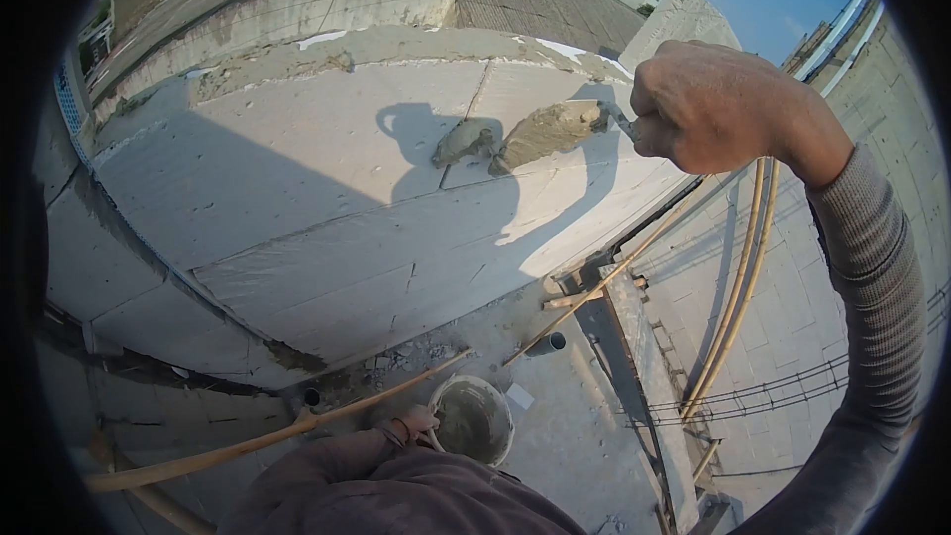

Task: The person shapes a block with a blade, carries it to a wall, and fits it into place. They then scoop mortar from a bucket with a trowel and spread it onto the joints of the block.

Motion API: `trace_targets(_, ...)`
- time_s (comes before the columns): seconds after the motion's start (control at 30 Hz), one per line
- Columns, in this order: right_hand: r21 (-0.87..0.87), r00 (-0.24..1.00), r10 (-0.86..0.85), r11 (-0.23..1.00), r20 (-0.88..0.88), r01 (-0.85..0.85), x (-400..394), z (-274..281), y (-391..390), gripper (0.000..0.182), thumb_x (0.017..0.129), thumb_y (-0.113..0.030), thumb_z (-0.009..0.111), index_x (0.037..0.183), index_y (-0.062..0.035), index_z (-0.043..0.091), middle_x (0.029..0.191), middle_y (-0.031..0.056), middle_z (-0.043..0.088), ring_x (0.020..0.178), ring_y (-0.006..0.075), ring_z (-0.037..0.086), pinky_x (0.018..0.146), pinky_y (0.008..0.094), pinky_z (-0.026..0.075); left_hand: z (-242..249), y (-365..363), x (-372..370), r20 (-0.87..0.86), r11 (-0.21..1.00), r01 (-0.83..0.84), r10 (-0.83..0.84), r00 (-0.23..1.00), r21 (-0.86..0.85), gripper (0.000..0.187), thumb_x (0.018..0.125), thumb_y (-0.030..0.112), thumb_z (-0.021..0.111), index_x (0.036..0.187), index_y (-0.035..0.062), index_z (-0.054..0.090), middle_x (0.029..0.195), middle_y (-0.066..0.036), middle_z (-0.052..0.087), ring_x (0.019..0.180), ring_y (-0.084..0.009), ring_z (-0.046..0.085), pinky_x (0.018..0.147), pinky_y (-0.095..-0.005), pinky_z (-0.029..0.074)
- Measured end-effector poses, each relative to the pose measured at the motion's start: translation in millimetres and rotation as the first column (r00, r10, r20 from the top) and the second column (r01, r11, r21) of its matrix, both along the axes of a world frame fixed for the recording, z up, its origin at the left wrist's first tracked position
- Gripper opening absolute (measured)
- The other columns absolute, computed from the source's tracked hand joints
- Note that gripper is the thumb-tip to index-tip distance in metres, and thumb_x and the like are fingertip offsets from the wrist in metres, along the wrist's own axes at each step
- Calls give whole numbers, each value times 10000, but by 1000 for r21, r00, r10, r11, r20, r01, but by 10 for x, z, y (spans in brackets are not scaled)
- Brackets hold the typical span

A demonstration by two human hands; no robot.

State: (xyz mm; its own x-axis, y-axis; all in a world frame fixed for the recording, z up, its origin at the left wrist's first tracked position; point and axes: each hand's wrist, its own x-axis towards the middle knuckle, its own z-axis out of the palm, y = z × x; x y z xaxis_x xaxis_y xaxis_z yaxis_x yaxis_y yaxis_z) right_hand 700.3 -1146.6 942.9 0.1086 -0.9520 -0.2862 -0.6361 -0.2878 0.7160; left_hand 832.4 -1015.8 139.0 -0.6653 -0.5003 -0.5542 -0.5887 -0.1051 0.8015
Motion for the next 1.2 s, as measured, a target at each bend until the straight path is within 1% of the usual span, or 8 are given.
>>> trace_targets(0.27,-154,867,406,914,288,-376,-265,-24,-87,206,879,-179,757,804,13,746,601,136,612,606,267,612,663,416,490,-388,-67,-12,-48,960,150,-166,985,-238,286,817,288,668,856,20,759,796,-193,719,741,-392,713,683,-513,553)
trace_targets(0.33,-171,880,400,915,256,-366,-176,85,-129,207,876,-185,762,815,13,751,627,139,631,613,266,620,652,420,489,13,-113,71,28,988,-71,68,997,134,406,755,207,737,1009,-107,702,840,-249,718,742,-327,728,660,-449,562)
trace_targets(0.4,-26,992,-118,993,-44,117,11,187,-186,209,861,-203,785,864,6,766,711,132,655,672,258,627,687,398,495,237,-97,142,44,972,-133,127,991,191,425,755,206,739,1042,-105,698,875,-252,724,769,-321,730,663,-450,556)
trace_targets(0.7,-100,951,274,960,144,-261,40,513,-210,287,816,-274,842,826,3,765,796,98,645,716,220,608,667,367,502,27,-113,112,49,987,-92,86,995,129,391,788,108,705,1119,-99,675,881,-208,713,831,-298,730,681,-422,558)
trace_targets(0.87,160,856,-396,918,333,363,374,766,-427,338,985,-276,678,748,-36,667,607,26,586,496,112,550,438,287,456,-48,-102,105,33,967,-133,129,991,217,369,792,98,691,1101,-101,675,873,-218,712,821,-307,735,682,-431,578)
trace_targets(0.97,-219,992,-120,968,28,123,147,729,-355,354,827,-335,843,839,7,753,827,91,619,708,209,614,670,340,511,-355,-51,116,-186,999,2,-9,982,-36,307,764,307,712,838,15,772,836,-230,735,800,-392,734,723,-499,574)
trace_targets(1.13,-247,966,207,955,158,-164,-657,712,-98,431,843,-364,814,788,50,706,704,113,647,498,190,657,460,282,513,-35,-58,166,0,991,-116,116,993,63,305,748,260,713,876,-12,766,802,-240,730,773,-377,747,683,-485,579)
trace_targets(1.2,-118,898,-121,975,422,187,-726,577,126,457,875,-394,794,842,49,685,654,94,640,483,174,656,441,267,508,45,-14,237,-32,987,-143,146,989,74,316,752,267,712,888,-13,765,819,-238,734,781,-379,747,683,-485,580)
